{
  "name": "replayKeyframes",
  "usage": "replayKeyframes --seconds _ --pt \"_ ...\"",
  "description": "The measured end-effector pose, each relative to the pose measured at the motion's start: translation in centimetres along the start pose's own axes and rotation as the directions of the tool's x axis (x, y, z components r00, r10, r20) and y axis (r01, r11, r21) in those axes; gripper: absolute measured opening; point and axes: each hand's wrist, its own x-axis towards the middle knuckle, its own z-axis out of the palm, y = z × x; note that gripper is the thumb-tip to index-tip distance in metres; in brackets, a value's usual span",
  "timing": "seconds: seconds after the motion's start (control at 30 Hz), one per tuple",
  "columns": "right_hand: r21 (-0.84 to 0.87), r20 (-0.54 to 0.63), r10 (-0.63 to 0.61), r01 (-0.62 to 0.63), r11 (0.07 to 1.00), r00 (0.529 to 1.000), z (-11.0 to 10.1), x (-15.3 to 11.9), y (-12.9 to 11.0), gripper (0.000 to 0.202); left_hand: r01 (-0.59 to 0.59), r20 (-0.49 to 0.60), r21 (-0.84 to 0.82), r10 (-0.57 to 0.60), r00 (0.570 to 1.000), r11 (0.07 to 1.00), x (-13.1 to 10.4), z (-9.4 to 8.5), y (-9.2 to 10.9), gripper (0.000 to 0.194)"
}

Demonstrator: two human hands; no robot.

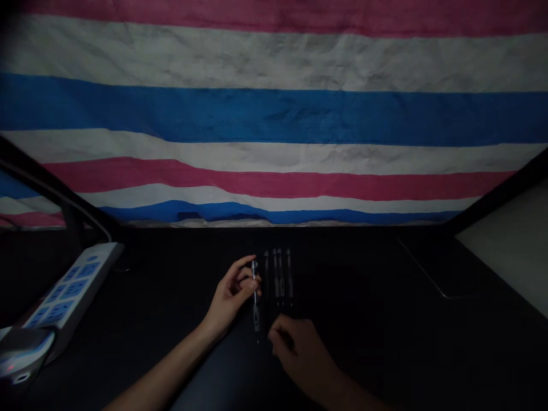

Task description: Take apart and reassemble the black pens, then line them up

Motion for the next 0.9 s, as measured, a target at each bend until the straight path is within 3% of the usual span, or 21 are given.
replayKeyframes --seconds 0.17,0.33,0.5,0.9 --pt "0.004 0.006 0.008 -0.008 1.000 1.000 -0.07 0.13 0.04 0.023 -0.013 -0.032 0.017 0.014 0.999 1.000 0.26 -0.10 0.05 0.043" --pt "-0.006 0.009 0.006 -0.006 1.000 1.000 -0.13 0.25 0.11 0.023 -0.022 -0.060 -0.006 0.021 0.998 1.000 0.52 -0.14 0.01 0.055" --pt "-0.019 0.004 0.005 -0.004 1.000 1.000 -0.06 0.20 0.22 0.022 -0.033 -0.072 0.029 0.035 0.997 0.999 0.69 -0.19 0.07 0.044" --pt "-0.019 0.000 0.008 -0.008 1.000 1.000 -0.04 0.11 0.03 0.023 -0.043 -0.063 0.027 0.045 0.997 0.999 0.61 -0.26 -0.16 0.045"
